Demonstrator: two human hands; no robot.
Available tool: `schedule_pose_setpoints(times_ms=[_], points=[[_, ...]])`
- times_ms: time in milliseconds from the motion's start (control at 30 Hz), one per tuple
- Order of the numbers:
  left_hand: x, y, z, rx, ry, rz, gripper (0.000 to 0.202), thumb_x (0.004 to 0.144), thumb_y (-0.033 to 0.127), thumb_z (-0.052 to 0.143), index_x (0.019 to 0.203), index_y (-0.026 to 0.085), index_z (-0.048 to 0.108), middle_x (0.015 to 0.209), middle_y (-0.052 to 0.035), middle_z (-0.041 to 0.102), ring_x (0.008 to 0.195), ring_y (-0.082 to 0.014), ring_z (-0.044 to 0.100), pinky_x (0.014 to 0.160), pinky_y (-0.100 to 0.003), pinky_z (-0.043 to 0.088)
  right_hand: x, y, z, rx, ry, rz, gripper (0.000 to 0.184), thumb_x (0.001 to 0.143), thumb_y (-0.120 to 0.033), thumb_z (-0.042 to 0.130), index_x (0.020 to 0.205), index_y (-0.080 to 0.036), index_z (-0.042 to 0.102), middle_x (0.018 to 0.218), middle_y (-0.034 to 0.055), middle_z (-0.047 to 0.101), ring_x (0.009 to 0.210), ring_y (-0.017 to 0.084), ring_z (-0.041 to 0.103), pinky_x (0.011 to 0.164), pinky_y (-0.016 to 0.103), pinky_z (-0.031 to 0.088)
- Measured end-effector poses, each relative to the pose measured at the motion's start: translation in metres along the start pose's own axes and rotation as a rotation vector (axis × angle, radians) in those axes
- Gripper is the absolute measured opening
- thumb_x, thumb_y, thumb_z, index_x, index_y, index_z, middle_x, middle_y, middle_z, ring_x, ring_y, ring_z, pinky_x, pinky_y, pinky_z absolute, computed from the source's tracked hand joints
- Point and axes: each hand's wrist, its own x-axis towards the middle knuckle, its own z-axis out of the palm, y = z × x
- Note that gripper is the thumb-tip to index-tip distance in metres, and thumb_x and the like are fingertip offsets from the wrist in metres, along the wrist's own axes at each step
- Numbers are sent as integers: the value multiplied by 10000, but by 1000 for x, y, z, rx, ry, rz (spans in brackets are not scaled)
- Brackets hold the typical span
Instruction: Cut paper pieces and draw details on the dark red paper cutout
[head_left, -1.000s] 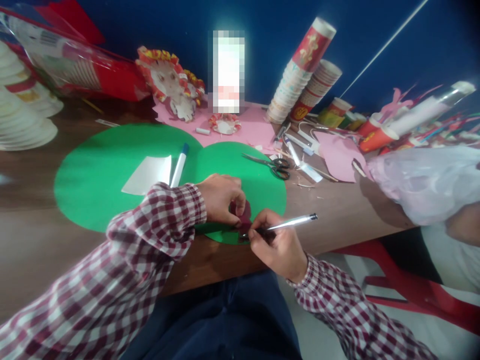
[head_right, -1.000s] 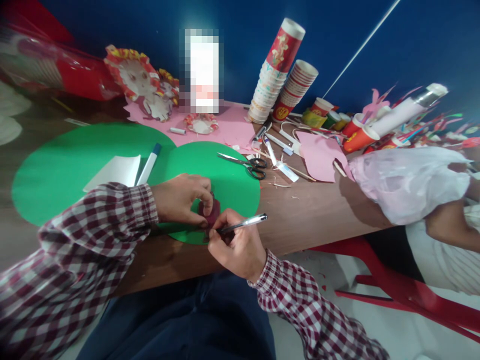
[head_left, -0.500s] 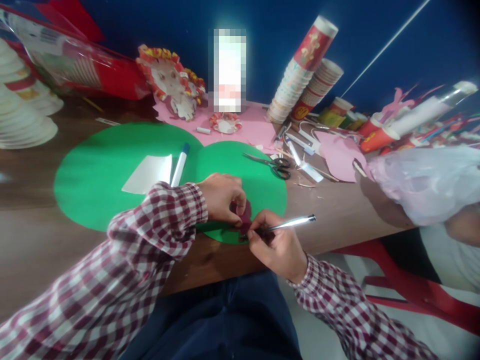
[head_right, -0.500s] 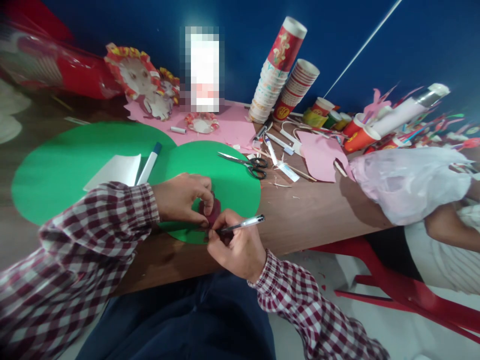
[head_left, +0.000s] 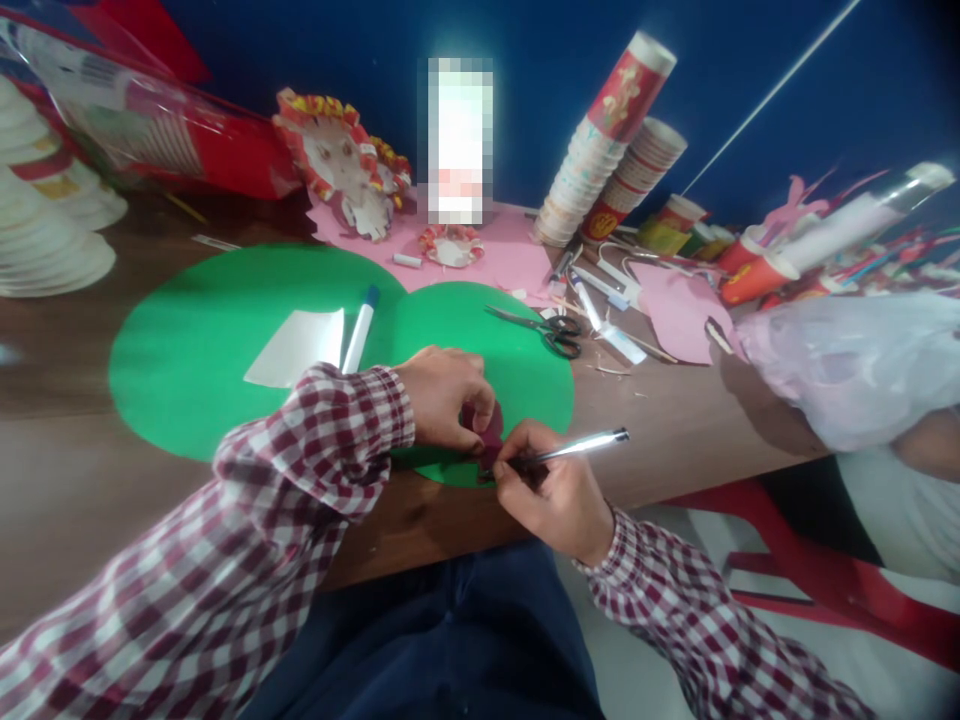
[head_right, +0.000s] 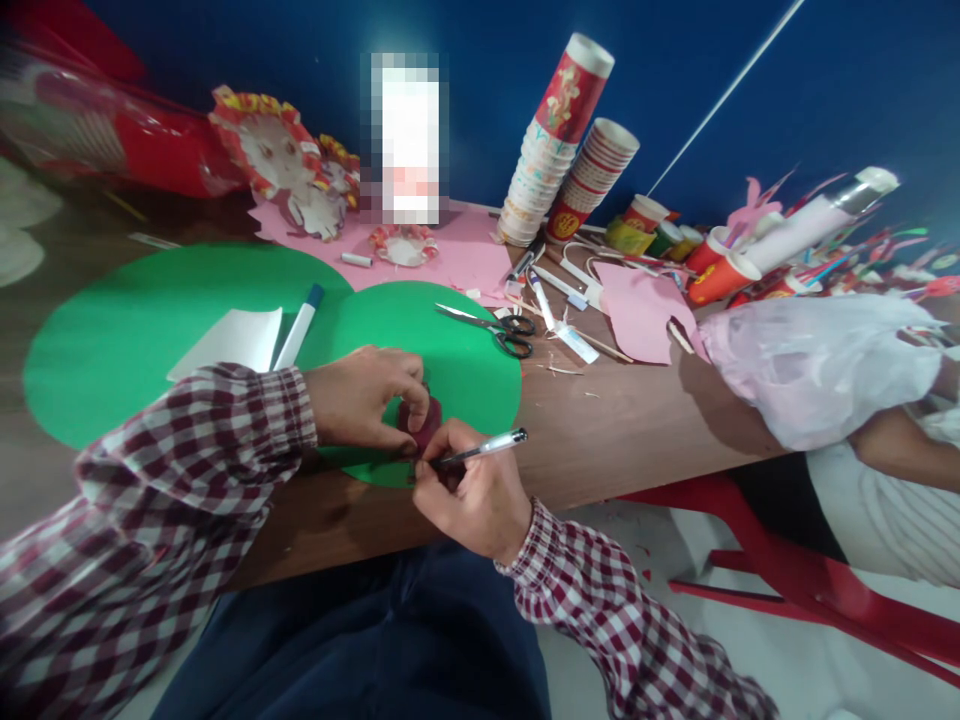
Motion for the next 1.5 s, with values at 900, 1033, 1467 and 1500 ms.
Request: schedule_pose_setpoints(times_ms=[900,1033,1467,1500], points=[[0,4,0,45,-6,-29,256,565,477,699,720,274,685,812,-12,564,807,-189,506,645,-289,309,0,-3,-1,-29,11,-41,73,759,-177,557,731,-192,491,569,-52,463,458,82,445,421,192,336],[0,5,-1,47,-8,-34,228,578,455,691,714,273,684,816,-14,562,813,-191,510,644,-293,304,0,-3,-2,-35,19,-51,69,764,-175,551,731,-187,492,557,-56,443,447,78,427,410,190,318],[0,5,-2,61,-30,-49,252,574,483,690,734,289,685,846,-7,570,833,-195,517,679,-294,327,1,-2,0,-29,12,-47,67,763,-175,546,733,-183,487,557,-57,433,443,75,416,404,187,309],[0,4,-2,61,-30,-50,258,571,489,693,733,289,685,847,-6,571,834,-195,518,681,-293,328,1,-3,0,-27,12,-46,64,764,-177,545,732,-182,489,557,-56,436,443,76,418,405,187,312]])
